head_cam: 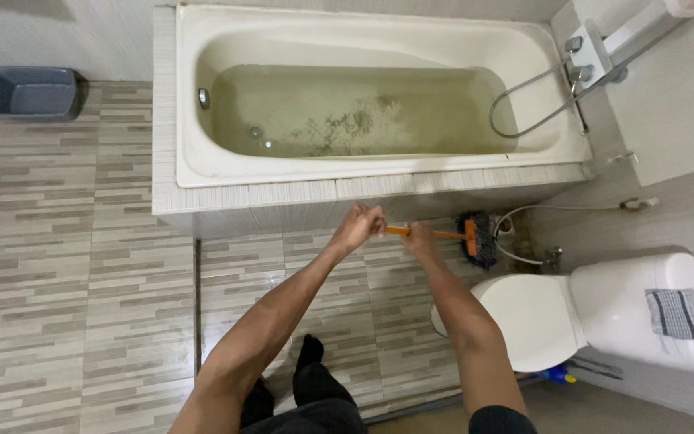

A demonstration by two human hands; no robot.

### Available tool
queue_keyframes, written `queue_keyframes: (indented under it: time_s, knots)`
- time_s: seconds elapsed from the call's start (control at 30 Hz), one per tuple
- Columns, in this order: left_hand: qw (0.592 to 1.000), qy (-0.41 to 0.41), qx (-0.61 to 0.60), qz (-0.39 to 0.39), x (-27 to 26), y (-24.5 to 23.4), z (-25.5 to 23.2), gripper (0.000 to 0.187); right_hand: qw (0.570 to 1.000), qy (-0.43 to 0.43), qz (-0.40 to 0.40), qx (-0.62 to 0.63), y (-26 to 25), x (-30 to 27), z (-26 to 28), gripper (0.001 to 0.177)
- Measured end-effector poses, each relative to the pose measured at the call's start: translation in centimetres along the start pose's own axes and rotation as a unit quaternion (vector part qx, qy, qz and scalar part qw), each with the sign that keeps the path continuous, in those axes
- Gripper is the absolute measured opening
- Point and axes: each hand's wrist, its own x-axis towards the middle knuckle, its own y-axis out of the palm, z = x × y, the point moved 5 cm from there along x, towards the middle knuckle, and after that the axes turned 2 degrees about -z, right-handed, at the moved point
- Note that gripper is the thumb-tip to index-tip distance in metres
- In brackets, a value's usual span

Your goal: The person mops the tiled bathroom floor using a mop with an orange handle and a grey head. They clean the area around the bathtub, toilet, and sink, moving the mop back and forth to cover the entire floor surface.

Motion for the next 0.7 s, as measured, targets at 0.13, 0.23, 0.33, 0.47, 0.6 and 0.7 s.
queue_keyframes:
  time_s: [0.13, 0.23, 0.33, 0.47, 0.6, 0.7]
  knots:
    - [0.984, 0.059, -0.165, -0.027, -1.4, -2.9, -5.7, 0.05, 0.994, 0.042, 0.004, 0.096, -1.4, -0.5, 5.4, 0.032]
    - [0.975, 0.124, -0.184, -0.007, -3.2, -5.8, -11.3, 0.051, 0.99, 0.078, 0.018, 0.119, -4.1, -1.9, 11.2, 0.042]
    - [0.969, 0.171, -0.177, 0.033, -6.5, -8.1, -16.6, 0.05, 0.994, 0.032, 0.022, 0.107, -5.8, -4.2, 17.7, 0.047]
    - [0.964, 0.204, -0.146, 0.083, -11.5, -10.3, -23.1, 0.046, 0.966, -0.049, 0.051, 0.25, -5.4, -7.4, 25.6, 0.038]
    - [0.949, 0.237, -0.133, 0.159, -16.2, -12.2, -28.5, 0.041, 0.937, -0.114, 0.077, 0.32, -4.8, -10.6, 33.4, 0.033]
    - [0.938, 0.258, -0.136, 0.186, -19.6, -13.3, -31.1, 0.039, 0.862, -0.252, 0.037, 0.438, -5.3, -13.4, 39.4, 0.031]
